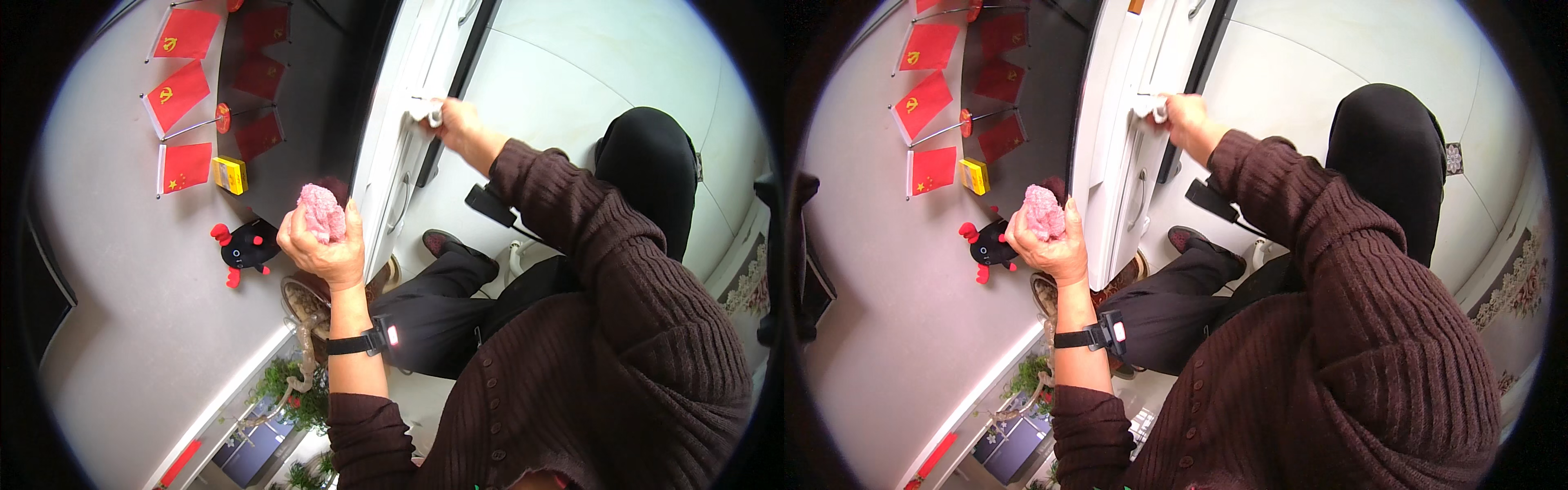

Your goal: The person sits on the floor and wipes the white cabinet and its drawers with a pink cloth, moving along the unit to clean multiple sections.

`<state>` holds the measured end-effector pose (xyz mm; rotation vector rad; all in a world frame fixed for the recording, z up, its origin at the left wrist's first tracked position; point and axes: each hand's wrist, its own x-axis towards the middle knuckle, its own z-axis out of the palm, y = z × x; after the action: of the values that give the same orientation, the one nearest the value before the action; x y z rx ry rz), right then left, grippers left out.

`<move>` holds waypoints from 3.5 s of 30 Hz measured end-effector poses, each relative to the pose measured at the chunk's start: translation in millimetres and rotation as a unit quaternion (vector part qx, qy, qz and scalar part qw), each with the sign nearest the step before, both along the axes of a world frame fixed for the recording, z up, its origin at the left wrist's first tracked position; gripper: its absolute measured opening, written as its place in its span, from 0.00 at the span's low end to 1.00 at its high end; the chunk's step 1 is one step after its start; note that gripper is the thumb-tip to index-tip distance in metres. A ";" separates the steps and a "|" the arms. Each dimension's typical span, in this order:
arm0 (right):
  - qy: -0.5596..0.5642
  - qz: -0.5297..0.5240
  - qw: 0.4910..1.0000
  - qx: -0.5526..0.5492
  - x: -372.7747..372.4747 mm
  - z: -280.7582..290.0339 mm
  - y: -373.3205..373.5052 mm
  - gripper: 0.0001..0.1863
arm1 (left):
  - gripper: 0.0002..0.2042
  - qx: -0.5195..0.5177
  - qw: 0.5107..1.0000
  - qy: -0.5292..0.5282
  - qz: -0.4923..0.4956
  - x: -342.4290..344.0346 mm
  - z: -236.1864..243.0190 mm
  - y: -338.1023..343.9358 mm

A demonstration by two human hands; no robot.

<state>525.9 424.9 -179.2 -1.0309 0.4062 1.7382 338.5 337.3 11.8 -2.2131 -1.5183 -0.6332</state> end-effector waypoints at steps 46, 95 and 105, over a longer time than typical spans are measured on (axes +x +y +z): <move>-0.336 0.112 0.893 0.279 2.1 56.2 1.5 0.16 | 0.28 -0.002 0.999 -0.039 0.000 6.8 0.7 3.4; -0.377 0.209 0.890 0.144 -11.8 -51.3 4.6 0.14 | 0.29 -0.005 0.999 -0.038 0.004 5.5 0.2 4.7; -0.482 0.199 0.841 0.145 23.0 -88.0 32.8 0.21 | 0.30 -0.014 0.999 -0.039 0.004 8.0 1.9 4.3</move>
<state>548.9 457.8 -267.2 -1.6659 -0.7376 1.3174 346.6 341.6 13.7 -2.2254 -1.5826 -0.7090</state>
